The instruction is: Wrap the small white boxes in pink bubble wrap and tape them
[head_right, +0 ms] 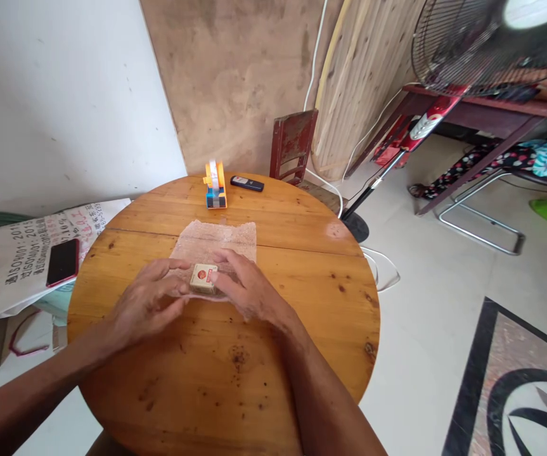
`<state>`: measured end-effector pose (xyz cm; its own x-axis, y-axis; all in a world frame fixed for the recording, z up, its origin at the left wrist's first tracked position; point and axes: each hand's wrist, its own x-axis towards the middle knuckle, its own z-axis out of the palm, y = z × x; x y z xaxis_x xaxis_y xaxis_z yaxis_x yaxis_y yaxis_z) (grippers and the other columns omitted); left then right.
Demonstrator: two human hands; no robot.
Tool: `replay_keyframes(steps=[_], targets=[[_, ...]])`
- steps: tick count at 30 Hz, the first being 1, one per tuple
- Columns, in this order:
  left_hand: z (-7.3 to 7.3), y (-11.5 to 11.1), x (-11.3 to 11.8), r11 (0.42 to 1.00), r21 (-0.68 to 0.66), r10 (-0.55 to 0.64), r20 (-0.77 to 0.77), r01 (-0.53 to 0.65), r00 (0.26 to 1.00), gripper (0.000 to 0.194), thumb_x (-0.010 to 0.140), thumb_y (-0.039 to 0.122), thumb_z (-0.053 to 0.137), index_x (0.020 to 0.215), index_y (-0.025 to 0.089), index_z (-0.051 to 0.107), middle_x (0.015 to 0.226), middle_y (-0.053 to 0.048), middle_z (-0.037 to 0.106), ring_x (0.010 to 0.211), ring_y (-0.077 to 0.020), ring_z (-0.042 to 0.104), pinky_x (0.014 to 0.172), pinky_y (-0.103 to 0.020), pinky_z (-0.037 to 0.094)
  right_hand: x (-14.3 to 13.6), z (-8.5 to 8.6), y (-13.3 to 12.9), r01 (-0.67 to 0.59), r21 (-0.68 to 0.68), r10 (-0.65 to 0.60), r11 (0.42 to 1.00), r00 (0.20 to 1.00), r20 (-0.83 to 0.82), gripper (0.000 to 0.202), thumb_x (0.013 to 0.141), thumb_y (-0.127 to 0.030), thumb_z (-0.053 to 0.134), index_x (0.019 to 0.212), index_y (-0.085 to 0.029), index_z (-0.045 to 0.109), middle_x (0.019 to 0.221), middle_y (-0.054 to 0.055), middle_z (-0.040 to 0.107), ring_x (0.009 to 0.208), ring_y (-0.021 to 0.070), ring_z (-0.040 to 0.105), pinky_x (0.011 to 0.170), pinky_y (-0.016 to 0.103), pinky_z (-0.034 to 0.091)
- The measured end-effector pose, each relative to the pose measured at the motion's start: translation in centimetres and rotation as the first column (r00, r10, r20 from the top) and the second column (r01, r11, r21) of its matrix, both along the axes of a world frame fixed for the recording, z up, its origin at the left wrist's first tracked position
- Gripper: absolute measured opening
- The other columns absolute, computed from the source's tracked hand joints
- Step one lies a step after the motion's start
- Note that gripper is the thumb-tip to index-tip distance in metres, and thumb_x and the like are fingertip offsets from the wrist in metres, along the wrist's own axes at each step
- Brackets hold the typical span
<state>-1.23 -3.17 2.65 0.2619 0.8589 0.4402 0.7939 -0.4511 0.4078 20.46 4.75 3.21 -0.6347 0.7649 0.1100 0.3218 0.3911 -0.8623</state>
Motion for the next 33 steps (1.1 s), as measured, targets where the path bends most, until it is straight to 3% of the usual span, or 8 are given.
replay_keyframes(steps=[4, 7, 9, 12, 17, 21, 26, 33], targets=[[0.3, 2.3, -0.3, 0.986, -0.164, 0.033, 0.126, -0.012, 0.991, 0.005, 0.081, 0.022, 0.058, 0.081, 0.02, 0.063, 0.123, -0.01, 0.065, 0.109, -0.0264, 0.062, 0.089, -0.044, 0.052, 1.2, 1.4, 0.3, -0.016, -0.109, 0.011, 0.994, 0.999, -0.05, 0.044, 0.084, -0.048, 0.063, 0.12, -0.022, 0.058, 0.129, 0.011, 0.063, 0.12, 0.0281, 0.058, 0.099, 0.044, 0.046], [0.3, 3.1, -0.1, 0.961, -0.276, 0.06, 0.245, 0.01, 0.968, 0.009, 0.081, 0.028, 0.059, 0.082, 0.02, 0.061, 0.124, -0.01, 0.067, 0.106, -0.0256, 0.065, 0.071, -0.034, 0.055, 1.1, 1.4, 0.1, 0.051, -0.062, -0.048, 0.997, 0.997, 0.057, 0.051, 0.071, -0.042, 0.076, 0.115, -0.022, 0.059, 0.119, 0.008, 0.066, 0.108, 0.0264, 0.062, 0.09, 0.04, 0.049], [0.3, 3.4, 0.0, 0.94, -0.339, 0.084, 0.31, 0.028, 0.947, 0.011, 0.079, 0.031, 0.06, 0.08, 0.02, 0.06, 0.121, -0.009, 0.068, 0.101, -0.0242, 0.067, 0.065, -0.029, 0.054, 0.7, 1.0, 0.0, 0.099, -0.008, -0.097, 0.995, 0.989, 0.109, 0.039, 0.071, -0.034, 0.075, 0.105, -0.021, 0.06, 0.103, 0.004, 0.068, 0.09, 0.0211, 0.063, 0.078, 0.033, 0.049], [0.4, 3.7, 0.1, 0.91, -0.41, 0.092, 0.358, 0.067, 0.929, 0.011, 0.077, 0.03, 0.061, 0.076, 0.019, 0.061, 0.114, -0.007, 0.072, 0.095, -0.0219, 0.069, 0.077, -0.032, 0.054, 0.1, 0.1, 0.1, 0.12, 0.022, -0.122, 0.993, 0.985, 0.121, 0.017, 0.075, -0.029, 0.069, 0.087, -0.021, 0.059, 0.087, 0.001, 0.067, 0.072, 0.015, 0.057, 0.066, 0.027, 0.044], [0.3, 3.8, 0.4, 0.901, -0.421, 0.111, 0.452, 0.102, 0.885, 0.014, 0.076, 0.03, 0.061, 0.069, 0.018, 0.058, 0.099, -0.004, 0.074, 0.084, -0.0173, 0.068, 0.078, -0.029, 0.052, 0.1, -0.5, 0.3, 0.084, -0.026, -0.083, 0.996, 0.996, 0.026, 0.012, 0.08, -0.029, 0.061, 0.074, -0.02, 0.057, 0.095, 0.004, 0.07, 0.079, 0.0163, 0.06, 0.07, 0.027, 0.046], [0.0, 3.6, 0.5, 0.901, -0.41, 0.107, 0.525, 0.141, 0.844, 0.014, 0.078, 0.028, 0.061, 0.068, 0.018, 0.057, 0.093, -0.003, 0.074, 0.082, -0.0154, 0.067, 0.076, -0.026, 0.051, 0.0, -0.4, 0.2, 0.097, -0.059, -0.095, 0.994, 0.995, 0.034, 0.014, 0.08, -0.032, 0.061, 0.075, -0.02, 0.059, 0.081, 0.002, 0.067, 0.072, 0.0156, 0.058, 0.065, 0.026, 0.045], [-0.3, 3.5, 0.5, 0.901, -0.396, 0.084, 0.561, 0.178, 0.824, 0.013, 0.076, 0.025, 0.062, 0.066, 0.018, 0.056, 0.092, -0.003, 0.073, 0.082, -0.0149, 0.067, 0.078, -0.027, 0.051, -0.2, -0.6, 0.1, 0.107, -0.081, -0.108, 0.991, 0.994, -0.002, 0.017, 0.079, -0.033, 0.063, 0.071, -0.019, 0.057, 0.079, 0.002, 0.065, 0.069, 0.0142, 0.055, 0.063, 0.025, 0.043], [-0.6, 3.8, 0.5, 0.86, -0.49, 0.18, 0.551, 0.142, 0.815, 0.01, 0.073, 0.027, 0.062, 0.075, 0.018, 0.059, 0.082, -0.001, 0.068, 0.074, -0.0142, 0.061, 0.068, -0.024, 0.047, -0.4, -0.6, 0.2, 0.147, -0.089, -0.144, 0.985, 0.989, 0.035, 0.017, 0.083, -0.035, 0.058, 0.075, -0.019, 0.056, 0.067, -0.002, 0.055, 0.06, 0.0114, 0.046, 0.055, 0.022, 0.035]])
